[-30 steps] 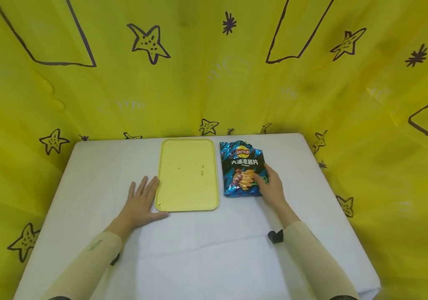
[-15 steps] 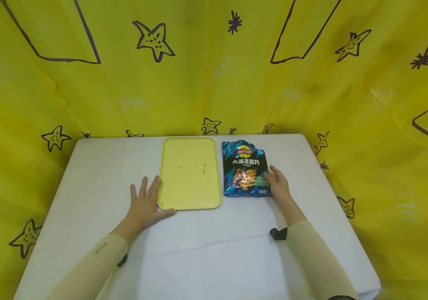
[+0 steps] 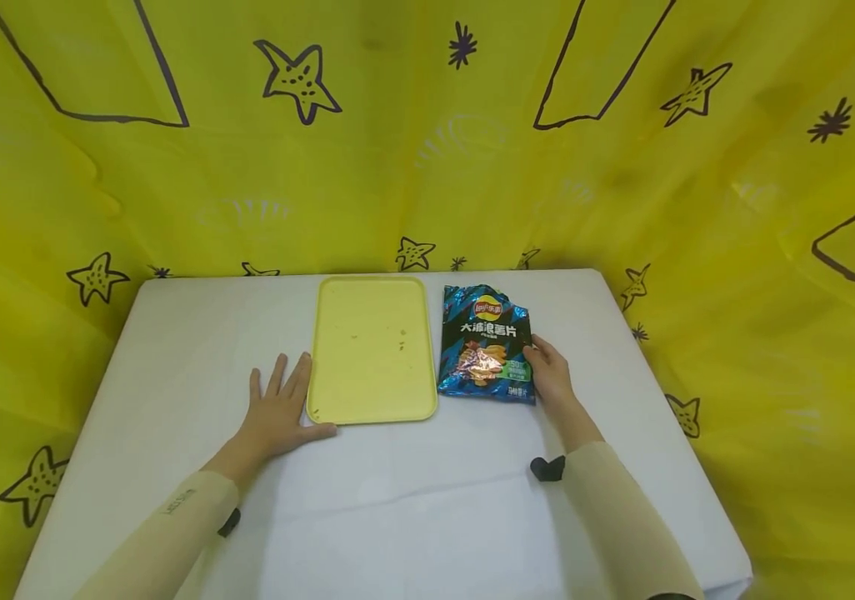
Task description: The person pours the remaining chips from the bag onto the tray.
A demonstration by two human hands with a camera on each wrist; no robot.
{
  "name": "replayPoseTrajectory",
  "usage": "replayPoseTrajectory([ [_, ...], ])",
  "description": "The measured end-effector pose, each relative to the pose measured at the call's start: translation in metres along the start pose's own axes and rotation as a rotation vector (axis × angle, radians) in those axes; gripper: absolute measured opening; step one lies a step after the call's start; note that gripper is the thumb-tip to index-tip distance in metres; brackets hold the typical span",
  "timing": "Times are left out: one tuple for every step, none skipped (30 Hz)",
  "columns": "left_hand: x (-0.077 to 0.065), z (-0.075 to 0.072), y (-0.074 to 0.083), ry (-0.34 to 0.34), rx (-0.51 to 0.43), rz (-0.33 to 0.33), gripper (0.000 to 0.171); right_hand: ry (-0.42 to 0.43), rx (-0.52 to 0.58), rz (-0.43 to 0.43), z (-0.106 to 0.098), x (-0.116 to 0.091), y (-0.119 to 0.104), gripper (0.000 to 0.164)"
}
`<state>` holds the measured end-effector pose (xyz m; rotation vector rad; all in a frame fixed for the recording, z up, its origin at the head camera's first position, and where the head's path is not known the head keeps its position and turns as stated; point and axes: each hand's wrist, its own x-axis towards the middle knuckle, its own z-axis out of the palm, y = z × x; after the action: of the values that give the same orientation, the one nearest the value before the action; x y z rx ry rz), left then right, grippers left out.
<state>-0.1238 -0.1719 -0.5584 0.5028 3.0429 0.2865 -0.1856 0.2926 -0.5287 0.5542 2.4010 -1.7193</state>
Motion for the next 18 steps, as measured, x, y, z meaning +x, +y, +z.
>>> replayPoseTrajectory([
  [-0.001,0.0,-0.001,0.006,0.002,0.003,0.122,0.0,0.007,-0.003,0.001,0.0,0.001,0.057],
  [-0.001,0.0,-0.001,0.008,0.002,0.007,0.121,0.004,0.012,-0.005,0.001,-0.001,0.001,0.056],
  [-0.002,0.0,-0.002,0.011,0.003,0.014,0.121,0.011,0.023,-0.006,0.002,-0.001,0.002,0.055],
  [-0.002,0.0,-0.002,0.012,-0.001,0.016,0.121,0.012,0.038,-0.01,0.003,0.0,0.002,0.055],
  [-0.002,0.0,-0.003,0.016,-0.004,0.021,0.121,0.016,0.053,-0.006,0.004,0.0,0.002,0.055],
  [-0.002,0.0,-0.004,0.016,-0.006,0.02,0.121,0.017,0.062,-0.006,0.004,0.001,0.002,0.054],
  [-0.002,0.001,-0.004,0.015,-0.007,0.02,0.121,0.02,0.069,-0.004,0.005,0.001,0.003,0.054],
  [-0.002,0.001,-0.005,0.016,-0.013,0.02,0.121,0.025,0.067,0.001,0.005,0.002,0.003,0.054],
  [-0.002,0.001,-0.005,0.017,-0.013,0.017,0.121,0.027,0.064,0.002,0.006,0.002,0.003,0.054],
  [-0.002,0.001,-0.006,0.02,-0.017,0.012,0.121,0.03,0.058,0.0,0.006,0.002,0.003,0.054],
  [-0.002,0.001,-0.005,0.021,-0.018,0.005,0.121,0.035,0.052,0.002,0.007,0.002,0.002,0.053],
  [-0.001,0.001,-0.005,0.019,-0.022,-0.005,0.121,0.038,0.041,0.0,0.007,0.002,0.002,0.054],
  [-0.001,0.0,-0.004,0.015,-0.025,-0.012,0.12,0.036,0.033,-0.001,0.007,0.002,0.002,0.054],
  [-0.001,-0.001,-0.003,0.003,-0.032,-0.02,0.12,0.036,0.025,0.0,0.007,0.002,0.002,0.055],
  [0.0,-0.002,-0.001,-0.008,-0.031,-0.028,0.12,0.035,0.021,0.003,0.006,0.002,0.001,0.055],
  [0.0,-0.002,0.002,-0.022,-0.032,-0.034,0.12,0.038,0.02,0.008,0.006,0.001,0.001,0.056],
  [0.0,-0.003,0.004,-0.037,-0.027,-0.042,0.12,0.039,0.016,0.015,0.006,0.001,0.002,0.057],
  [0.0,-0.004,0.006,-0.049,-0.02,-0.045,0.12,0.041,0.017,0.022,0.005,0.001,0.002,0.058],
])
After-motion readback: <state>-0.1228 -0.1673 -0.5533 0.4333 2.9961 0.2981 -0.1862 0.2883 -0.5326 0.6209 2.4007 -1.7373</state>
